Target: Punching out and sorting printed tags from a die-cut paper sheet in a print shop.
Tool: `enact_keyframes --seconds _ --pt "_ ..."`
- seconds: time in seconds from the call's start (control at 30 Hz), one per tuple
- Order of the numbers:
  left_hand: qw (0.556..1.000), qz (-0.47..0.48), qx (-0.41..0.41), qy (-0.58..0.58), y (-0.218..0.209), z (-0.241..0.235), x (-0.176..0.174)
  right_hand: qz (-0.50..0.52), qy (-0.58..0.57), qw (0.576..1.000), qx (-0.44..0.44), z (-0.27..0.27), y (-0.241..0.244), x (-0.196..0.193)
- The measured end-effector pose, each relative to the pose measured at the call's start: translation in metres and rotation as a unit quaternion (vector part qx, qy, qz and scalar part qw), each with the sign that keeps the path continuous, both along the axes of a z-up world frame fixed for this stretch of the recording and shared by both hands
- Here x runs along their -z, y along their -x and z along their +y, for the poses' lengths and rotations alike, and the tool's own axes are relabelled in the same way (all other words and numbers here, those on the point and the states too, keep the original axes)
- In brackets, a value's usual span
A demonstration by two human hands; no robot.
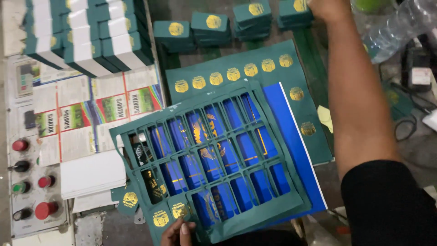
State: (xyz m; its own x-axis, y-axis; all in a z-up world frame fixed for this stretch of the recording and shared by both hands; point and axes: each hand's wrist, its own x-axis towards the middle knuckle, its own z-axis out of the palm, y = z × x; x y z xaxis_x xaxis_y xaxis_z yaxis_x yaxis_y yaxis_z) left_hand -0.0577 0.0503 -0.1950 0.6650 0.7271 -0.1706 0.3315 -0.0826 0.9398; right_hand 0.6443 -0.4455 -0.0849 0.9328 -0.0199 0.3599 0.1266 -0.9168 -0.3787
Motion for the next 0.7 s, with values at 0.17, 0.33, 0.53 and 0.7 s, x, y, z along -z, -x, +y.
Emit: enact_keyframes --seconds 0.17,0.33,0.53,0.7 --pt "0.999 0.03 0.015 0.019 -0.001 0.005 0.039 0.054 0.041 0.993 0.095 0.027 0.003 -0.017" --pt "0.998 -0.008 0.06 -0.013 -0.064 -0.027 -0.102 -0.123 -0.01 0.991 0.055 0.014 0.01 0.002" --pt "0.987 -0.058 0.142 0.054 -0.088 -0.023 -0.194 -0.177 -0.143 0.966 -0.122 0.016 0.104 -0.041" --pt "0.989 -0.09 0.082 -0.087 -0.069 -0.003 -0.229 0.01 -0.297 0.927 -0.229 0.132 0.335 -0.179"
